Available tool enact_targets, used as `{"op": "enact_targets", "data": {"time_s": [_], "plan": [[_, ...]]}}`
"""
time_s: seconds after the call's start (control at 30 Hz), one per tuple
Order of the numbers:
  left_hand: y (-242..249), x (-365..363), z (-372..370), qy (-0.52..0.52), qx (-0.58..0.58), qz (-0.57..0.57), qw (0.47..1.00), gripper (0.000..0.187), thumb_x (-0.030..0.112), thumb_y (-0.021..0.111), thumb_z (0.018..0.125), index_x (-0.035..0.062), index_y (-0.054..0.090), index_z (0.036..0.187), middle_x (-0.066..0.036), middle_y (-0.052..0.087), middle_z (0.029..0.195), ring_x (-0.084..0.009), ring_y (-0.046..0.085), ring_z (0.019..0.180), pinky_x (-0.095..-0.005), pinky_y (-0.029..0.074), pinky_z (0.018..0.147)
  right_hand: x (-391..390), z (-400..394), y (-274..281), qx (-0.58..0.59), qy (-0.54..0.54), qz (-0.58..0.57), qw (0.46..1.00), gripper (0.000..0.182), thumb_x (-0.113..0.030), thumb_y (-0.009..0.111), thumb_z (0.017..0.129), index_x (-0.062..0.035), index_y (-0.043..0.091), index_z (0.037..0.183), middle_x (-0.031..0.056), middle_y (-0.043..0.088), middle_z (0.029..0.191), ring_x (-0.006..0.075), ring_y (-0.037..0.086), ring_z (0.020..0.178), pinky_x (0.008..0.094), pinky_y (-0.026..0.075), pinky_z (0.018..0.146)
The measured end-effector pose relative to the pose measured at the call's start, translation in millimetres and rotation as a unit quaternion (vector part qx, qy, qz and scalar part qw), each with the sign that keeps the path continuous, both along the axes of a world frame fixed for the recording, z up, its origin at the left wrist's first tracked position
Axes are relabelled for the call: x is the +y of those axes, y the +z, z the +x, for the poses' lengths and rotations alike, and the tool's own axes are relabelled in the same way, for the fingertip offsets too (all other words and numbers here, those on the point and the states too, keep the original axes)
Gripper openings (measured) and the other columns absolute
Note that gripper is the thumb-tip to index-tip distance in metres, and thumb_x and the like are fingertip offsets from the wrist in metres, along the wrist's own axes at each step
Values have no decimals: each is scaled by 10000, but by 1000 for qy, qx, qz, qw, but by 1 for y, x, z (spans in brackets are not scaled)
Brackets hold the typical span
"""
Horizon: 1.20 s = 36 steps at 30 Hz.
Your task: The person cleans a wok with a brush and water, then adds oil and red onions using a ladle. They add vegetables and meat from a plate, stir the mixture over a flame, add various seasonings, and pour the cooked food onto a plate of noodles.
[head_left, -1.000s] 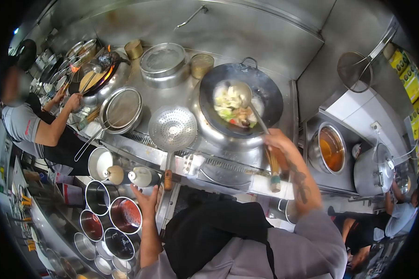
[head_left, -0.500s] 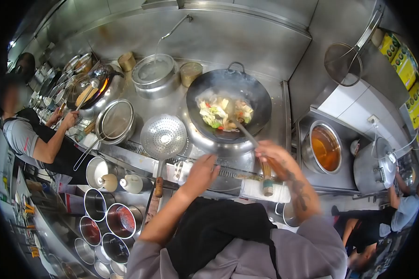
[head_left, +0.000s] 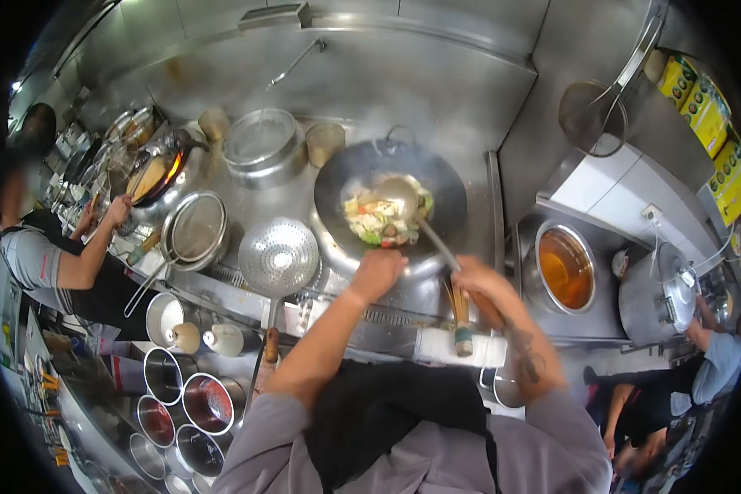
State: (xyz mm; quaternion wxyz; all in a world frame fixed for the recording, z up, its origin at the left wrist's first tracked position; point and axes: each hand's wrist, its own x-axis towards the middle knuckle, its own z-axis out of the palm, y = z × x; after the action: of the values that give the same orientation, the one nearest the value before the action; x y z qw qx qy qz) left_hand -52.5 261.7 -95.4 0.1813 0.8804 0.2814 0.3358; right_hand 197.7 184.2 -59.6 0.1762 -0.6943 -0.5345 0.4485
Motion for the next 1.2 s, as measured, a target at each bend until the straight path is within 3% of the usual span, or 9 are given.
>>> {"op": "enact_targets", "data": {"time_s": [0.07, 0.13, 0.17, 0.33, 0.43, 0.67, 0.73, 0.93, 1.2], "plan": [[-19, 10, 3, 16, 43, -7, 999, 284, 226, 546, 927, 41, 564, 712, -177, 617, 717, -391, 592, 724, -493, 439, 686, 6, -17, 3, -54, 0, -22, 998, 295, -88, 517, 835, 11, 565, 1109, 167, 658, 846, 254, 660, 652, 380, 534, 557], [-31, 16, 8, 20, 37, -12, 999, 280, 226, 552, 924, 44, 559, 711, -174, 608, 703, -385, 592, 723, -489, 439, 684, 17, -40, -16, -316, -22, 59, 947, 359, -116, 520, 842, 12, 534, 1177, 240, 669, 949, 351, 679, 830, 447, 541, 735], [-17, 7, 8, 19, 48, -21, 998, 284, 233, 547, 928, 42, 561, 718, -174, 610, 708, -384, 597, 738, -486, 440, 694, 11, -56, 6, -247, -13, 22, 969, 406, -135, 535, 835, 21, 507, 1209, 292, 645, 1008, 414, 641, 955, 479, 491, 872], [-12, -2, -8, 27, 35, -24, 999, 287, 231, 549, 926, 41, 560, 710, -179, 611, 709, -391, 593, 730, -487, 438, 692, 1, -38, 35, -161, 59, 36, 984, 402, -132, 549, 821, 42, 508, 1181, 302, 634, 1016, 420, 625, 987, 476, 494, 866], [-10, 5, -2, 18, 12, -19, 1000, 304, 237, 552, 925, 41, 559, 692, -176, 608, 698, -395, 588, 724, -487, 436, 697, 5, -33, 53, -308, 8, 138, 941, 333, -119, 536, 833, 50, 518, 1119, 290, 646, 993, 414, 634, 978, 469, 508, 853], [-14, 11, 1, 14, 31, -52, 998, 316, 251, 542, 930, 33, 562, 703, -175, 617, 715, -392, 592, 730, -495, 441, 689, 89, -42, 3, -324, -43, 78, 942, 351, -126, 532, 836, 36, 535, 1148, 279, 644, 1036, 415, 620, 1015, 473, 486, 895], [-14, 11, 2, 19, 18, -30, 999, 312, 253, 541, 931, 30, 564, 714, -177, 620, 719, -397, 592, 730, -497, 442, 688, 83, -61, -5, -334, 24, 67, 940, 327, -81, 448, 861, 74, 527, 1138, 288, 649, 1029, 407, 632, 1016, 471, 496, 893], [-20, 10, -1, 22, 33, -42, 998, 299, 252, 537, 932, 32, 567, 731, -179, 622, 721, -400, 591, 736, -495, 438, 696, 37, -38, 27, -212, 83, 66, 971, 399, -134, 566, 826, -17, 489, 1200, 270, 652, 994, 423, 629, 970, 495, 497, 858], [-18, 8, 5, 35, 28, -25, 999, 299, 259, 539, 931, 51, 566, 719, -154, 628, 722, -372, 597, 719, -478, 429, 710, -4, -43, 5, -336, -31, 64, 939, 353, -103, 525, 844, 93, 471, 1133, 291, 655, 926, 414, 666, 844, 477, 540, 768]]}}
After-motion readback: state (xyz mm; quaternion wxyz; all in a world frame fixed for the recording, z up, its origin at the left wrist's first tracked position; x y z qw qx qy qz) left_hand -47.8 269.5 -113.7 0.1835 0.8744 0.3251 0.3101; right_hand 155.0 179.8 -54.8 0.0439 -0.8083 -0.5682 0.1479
